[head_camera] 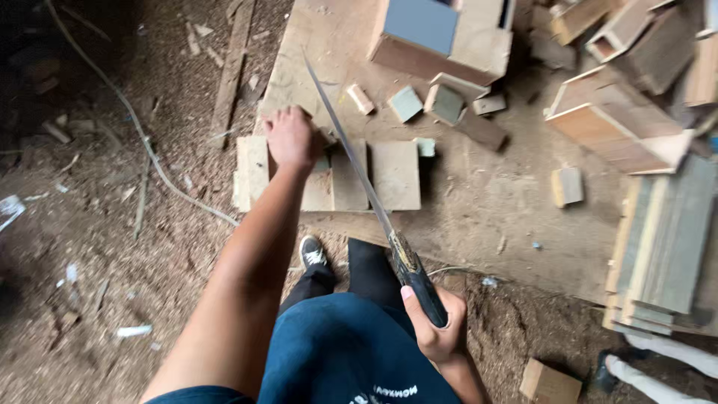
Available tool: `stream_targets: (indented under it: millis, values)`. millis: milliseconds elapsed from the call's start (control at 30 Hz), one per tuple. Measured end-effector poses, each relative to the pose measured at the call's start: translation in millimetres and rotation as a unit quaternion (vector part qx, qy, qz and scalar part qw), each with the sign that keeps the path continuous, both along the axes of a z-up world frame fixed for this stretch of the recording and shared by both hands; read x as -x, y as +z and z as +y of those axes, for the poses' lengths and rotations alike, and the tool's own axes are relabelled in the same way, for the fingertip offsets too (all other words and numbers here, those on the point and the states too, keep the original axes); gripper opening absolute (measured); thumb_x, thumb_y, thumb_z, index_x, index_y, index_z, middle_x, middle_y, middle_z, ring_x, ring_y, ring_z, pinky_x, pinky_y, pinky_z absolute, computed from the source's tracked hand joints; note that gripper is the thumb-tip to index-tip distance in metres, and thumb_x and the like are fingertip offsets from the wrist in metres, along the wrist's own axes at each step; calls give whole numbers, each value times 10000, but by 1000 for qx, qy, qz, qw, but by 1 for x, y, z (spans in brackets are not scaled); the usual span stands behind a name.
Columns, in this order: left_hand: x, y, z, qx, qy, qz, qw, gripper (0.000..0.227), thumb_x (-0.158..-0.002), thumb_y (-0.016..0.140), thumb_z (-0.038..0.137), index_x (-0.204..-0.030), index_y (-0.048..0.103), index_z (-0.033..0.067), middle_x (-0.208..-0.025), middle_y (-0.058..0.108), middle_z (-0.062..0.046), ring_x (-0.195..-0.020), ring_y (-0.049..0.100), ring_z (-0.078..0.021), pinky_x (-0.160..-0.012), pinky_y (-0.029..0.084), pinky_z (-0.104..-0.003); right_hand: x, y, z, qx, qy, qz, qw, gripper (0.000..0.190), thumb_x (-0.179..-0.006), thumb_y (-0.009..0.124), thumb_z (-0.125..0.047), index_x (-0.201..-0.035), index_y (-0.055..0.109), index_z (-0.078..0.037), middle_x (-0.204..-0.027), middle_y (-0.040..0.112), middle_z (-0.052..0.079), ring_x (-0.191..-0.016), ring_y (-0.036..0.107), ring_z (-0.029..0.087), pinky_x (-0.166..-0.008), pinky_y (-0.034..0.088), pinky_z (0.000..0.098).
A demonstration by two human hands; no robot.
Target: The person uses a hand saw to cut a small block of wood on a workbench. They hold the wood with one hand and saw with the other, making a straight cut through the block.
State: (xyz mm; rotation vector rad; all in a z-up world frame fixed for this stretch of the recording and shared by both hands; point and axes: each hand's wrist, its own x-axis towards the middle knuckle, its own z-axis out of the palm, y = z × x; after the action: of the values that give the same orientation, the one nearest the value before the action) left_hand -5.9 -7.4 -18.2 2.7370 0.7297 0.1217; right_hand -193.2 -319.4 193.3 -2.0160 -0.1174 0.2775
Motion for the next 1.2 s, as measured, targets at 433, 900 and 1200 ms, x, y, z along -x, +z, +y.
stream_targets:
  millis: [433, 900, 1200]
  values:
    - [51, 36, 37, 70, -270, 69, 958, 861, -767, 702, 694, -1382, 512, 121, -1325, 625, -143, -1299, 531, -307, -1122, 304, -488, -1, -74, -20, -43, -67, -14, 997, 294, -909, 685, -126, -638, 640, -21, -477, 542, 29, -407, 499, 115, -414, 365, 300]
    - [54, 64, 17, 12, -284, 209, 936, 1240, -628, 765, 784, -1601, 217, 247, -1589, 373, -69, -1411, 398, -291, -1198, 237, -534, -67, -79, -40, -46, 62, -94, 993, 300, -921, 674, -164, -670, 608, -15, -530, 550, 81, -449, 553, 171, -456, 408, 333]
    - [60, 86, -1, -44, -283, 264, 921, 1583, -429, 837, 876, -1584, 111, 75, -1566, 333, -149, -1451, 335, -320, -1209, 231, -554, -96, -90, -54, -34, 29, -33, 998, 250, -896, 676, -183, -699, 665, -29, -487, 564, 43, -412, 549, 138, -417, 393, 321]
